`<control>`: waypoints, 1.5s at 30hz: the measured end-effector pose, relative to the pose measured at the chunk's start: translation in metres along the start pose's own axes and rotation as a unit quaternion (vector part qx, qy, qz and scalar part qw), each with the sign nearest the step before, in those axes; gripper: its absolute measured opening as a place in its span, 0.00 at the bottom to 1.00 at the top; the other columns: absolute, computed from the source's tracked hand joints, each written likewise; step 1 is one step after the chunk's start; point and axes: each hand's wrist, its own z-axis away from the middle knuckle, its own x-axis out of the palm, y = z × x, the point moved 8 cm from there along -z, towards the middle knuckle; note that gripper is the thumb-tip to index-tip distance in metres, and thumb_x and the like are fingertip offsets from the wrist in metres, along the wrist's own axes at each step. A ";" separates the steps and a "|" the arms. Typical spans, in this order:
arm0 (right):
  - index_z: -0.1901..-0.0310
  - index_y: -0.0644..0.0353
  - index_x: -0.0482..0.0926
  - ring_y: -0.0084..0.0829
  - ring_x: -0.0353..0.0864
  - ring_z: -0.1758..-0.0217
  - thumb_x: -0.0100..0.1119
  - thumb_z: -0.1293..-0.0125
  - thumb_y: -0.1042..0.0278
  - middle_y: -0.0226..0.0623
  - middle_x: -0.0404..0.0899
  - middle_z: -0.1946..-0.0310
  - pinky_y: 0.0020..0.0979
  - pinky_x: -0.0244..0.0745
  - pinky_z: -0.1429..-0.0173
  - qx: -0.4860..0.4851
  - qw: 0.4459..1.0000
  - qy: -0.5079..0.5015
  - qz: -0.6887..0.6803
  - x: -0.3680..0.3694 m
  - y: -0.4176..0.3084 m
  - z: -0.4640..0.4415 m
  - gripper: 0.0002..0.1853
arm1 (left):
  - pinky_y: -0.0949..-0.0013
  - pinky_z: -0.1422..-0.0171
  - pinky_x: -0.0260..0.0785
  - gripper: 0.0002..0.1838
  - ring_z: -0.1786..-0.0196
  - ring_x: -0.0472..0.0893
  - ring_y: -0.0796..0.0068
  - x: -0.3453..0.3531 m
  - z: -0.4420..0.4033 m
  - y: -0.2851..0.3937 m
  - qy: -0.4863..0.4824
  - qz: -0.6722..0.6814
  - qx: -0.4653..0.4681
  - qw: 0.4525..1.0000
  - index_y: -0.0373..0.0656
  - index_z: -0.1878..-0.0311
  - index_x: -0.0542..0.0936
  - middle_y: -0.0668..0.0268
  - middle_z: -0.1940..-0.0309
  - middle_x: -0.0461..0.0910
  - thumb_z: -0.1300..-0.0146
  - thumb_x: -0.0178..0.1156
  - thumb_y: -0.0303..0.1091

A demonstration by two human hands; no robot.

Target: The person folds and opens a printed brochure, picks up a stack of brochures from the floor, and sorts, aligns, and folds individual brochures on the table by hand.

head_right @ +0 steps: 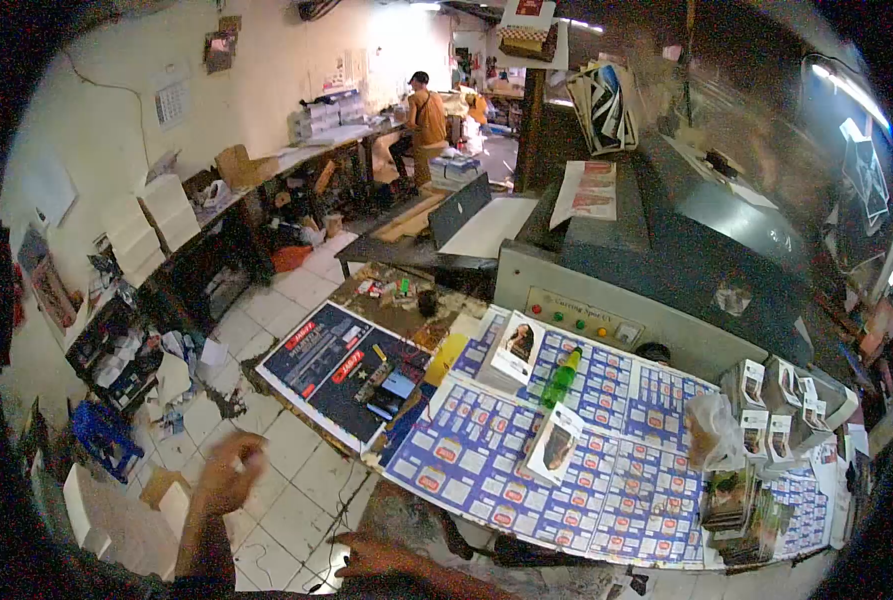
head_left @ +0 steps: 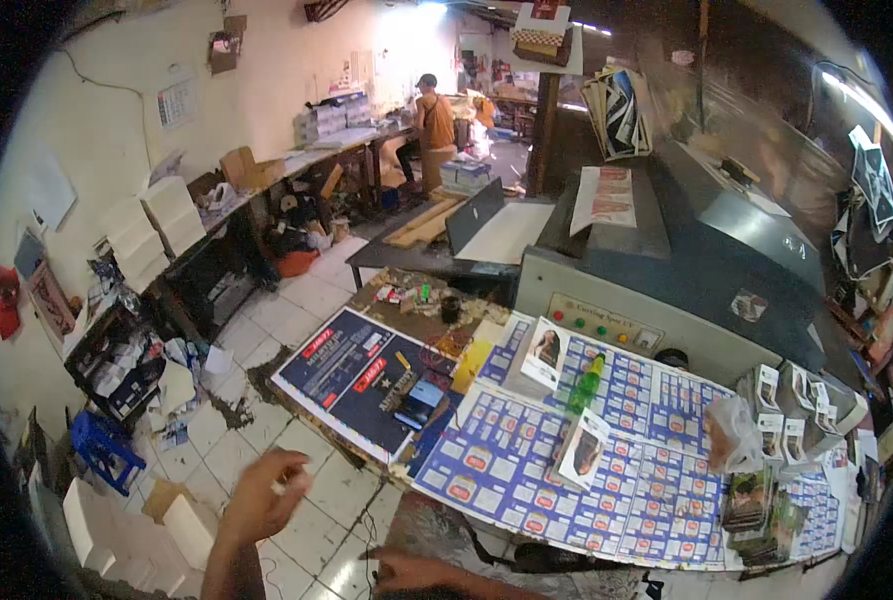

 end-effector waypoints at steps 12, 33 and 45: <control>0.39 0.55 0.78 0.40 0.77 0.37 0.43 0.21 0.45 0.42 0.80 0.40 0.38 0.68 0.30 0.191 0.970 -0.088 -0.121 -0.057 -0.061 0.099 0.25 | 0.57 0.32 0.66 0.22 0.27 0.67 0.58 0.199 0.130 -0.046 -0.372 0.008 0.163 0.914 0.42 0.33 0.72 0.52 0.35 0.73 0.26 0.56 0.39; 0.66 0.67 0.80 0.22 0.72 0.75 0.71 0.54 0.85 0.37 0.77 0.71 0.24 0.68 0.73 0.195 0.636 0.746 0.020 -0.104 -0.214 0.535 0.12 | 0.65 0.58 0.71 0.12 0.64 0.80 0.68 0.238 0.056 -0.006 -0.389 0.185 -0.040 0.902 0.39 0.49 0.76 0.57 0.67 0.80 0.25 0.52 0.37; 0.29 0.56 0.66 0.47 0.65 0.27 0.76 0.45 0.54 0.47 0.66 0.29 0.43 0.60 0.25 0.140 0.938 0.316 0.031 -0.069 -0.077 0.250 0.44 | 0.56 0.56 0.73 0.10 0.61 0.82 0.54 0.237 0.072 0.078 -0.449 0.109 0.194 0.866 0.41 0.55 0.82 0.61 0.65 0.84 0.33 0.61 0.36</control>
